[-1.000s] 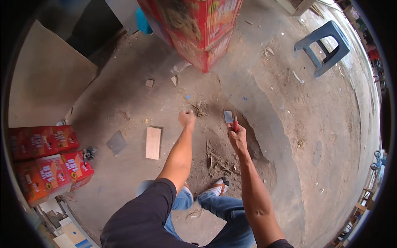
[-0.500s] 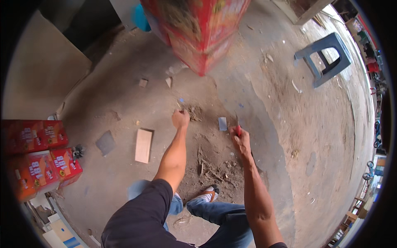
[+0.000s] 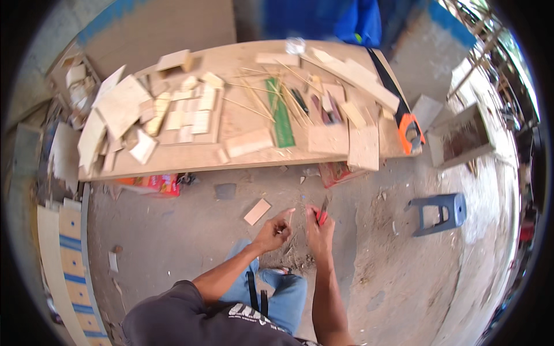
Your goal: The person uses a utility knife to cut wood pieces on a workbench, holding the wood with one hand and slicing with the other. They move several cut pieces aside to continue working on the bench.
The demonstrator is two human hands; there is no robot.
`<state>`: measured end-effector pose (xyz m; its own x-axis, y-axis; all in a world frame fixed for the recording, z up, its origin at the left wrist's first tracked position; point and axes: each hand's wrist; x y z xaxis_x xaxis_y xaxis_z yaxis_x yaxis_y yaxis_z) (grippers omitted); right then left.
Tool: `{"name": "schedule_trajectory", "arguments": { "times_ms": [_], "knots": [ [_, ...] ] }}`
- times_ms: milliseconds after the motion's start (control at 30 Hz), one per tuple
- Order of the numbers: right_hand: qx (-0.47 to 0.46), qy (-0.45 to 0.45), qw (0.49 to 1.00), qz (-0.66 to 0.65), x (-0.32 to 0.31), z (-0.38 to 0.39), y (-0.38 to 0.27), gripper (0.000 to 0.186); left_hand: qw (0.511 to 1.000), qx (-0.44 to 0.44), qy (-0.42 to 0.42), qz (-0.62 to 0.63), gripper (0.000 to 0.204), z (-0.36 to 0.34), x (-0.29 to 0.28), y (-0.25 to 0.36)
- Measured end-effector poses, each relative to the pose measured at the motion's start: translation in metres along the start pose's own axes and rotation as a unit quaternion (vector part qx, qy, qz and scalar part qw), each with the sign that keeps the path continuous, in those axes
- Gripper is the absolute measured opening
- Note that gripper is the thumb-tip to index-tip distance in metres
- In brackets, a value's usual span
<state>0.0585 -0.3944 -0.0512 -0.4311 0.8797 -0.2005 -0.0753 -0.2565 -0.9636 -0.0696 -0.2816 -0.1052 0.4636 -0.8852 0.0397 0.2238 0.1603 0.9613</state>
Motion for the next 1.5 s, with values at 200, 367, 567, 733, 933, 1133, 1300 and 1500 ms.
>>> {"name": "schedule_trajectory", "arguments": {
  "times_ms": [200, 367, 567, 733, 933, 1133, 1300, 1500],
  "knots": [
    [-0.199, -0.093, 0.958, 0.187, 0.075, -0.086, -0.125, 0.024, 0.962, 0.053, 0.239, -0.121, 0.046, 0.027, -0.097, 0.112],
    [-0.2, -0.126, 0.937, 0.256, 0.146, -0.154, -0.138, 0.021, 0.92, 0.115, 0.316, -0.2, 0.04, -0.016, -0.145, 0.15],
    [-0.248, -0.19, 0.911, 0.271, 0.193, -0.187, -0.148, 0.019, 0.904, 0.138, 0.337, -0.221, 0.026, -0.072, -0.171, 0.151],
    [-0.236, -0.278, 0.882, 0.299, 0.209, -0.2, -0.15, 0.02, 0.893, 0.159, 0.346, -0.239, 0.017, -0.08, -0.168, 0.147],
    [-0.283, -0.359, 0.827, 0.329, 0.22, -0.22, -0.15, 0.022, 0.865, 0.137, 0.35, -0.332, 0.016, -0.083, -0.161, 0.152],
    [-0.272, -0.4, 0.806, 0.342, 0.23, -0.233, -0.152, 0.024, 0.849, 0.121, 0.382, -0.344, 0.015, -0.078, -0.151, 0.154],
    [-0.273, -0.426, 0.792, 0.342, 0.231, -0.238, -0.154, 0.024, 0.848, 0.109, 0.387, -0.345, 0.014, -0.077, -0.142, 0.157],
    [-0.282, -0.423, 0.797, 0.326, 0.227, -0.238, -0.154, 0.028, 0.845, 0.113, 0.388, -0.35, 0.013, -0.077, -0.141, 0.159]
  ]
}}
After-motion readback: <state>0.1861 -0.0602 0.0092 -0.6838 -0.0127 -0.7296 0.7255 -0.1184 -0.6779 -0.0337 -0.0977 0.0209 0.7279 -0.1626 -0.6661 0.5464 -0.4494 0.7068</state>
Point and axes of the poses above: each hand's wrist, its own z-axis away from the middle knuckle, its own x-axis out of the palm, y = z × x, and after that the axes turned 5 degrees about y, right-handed
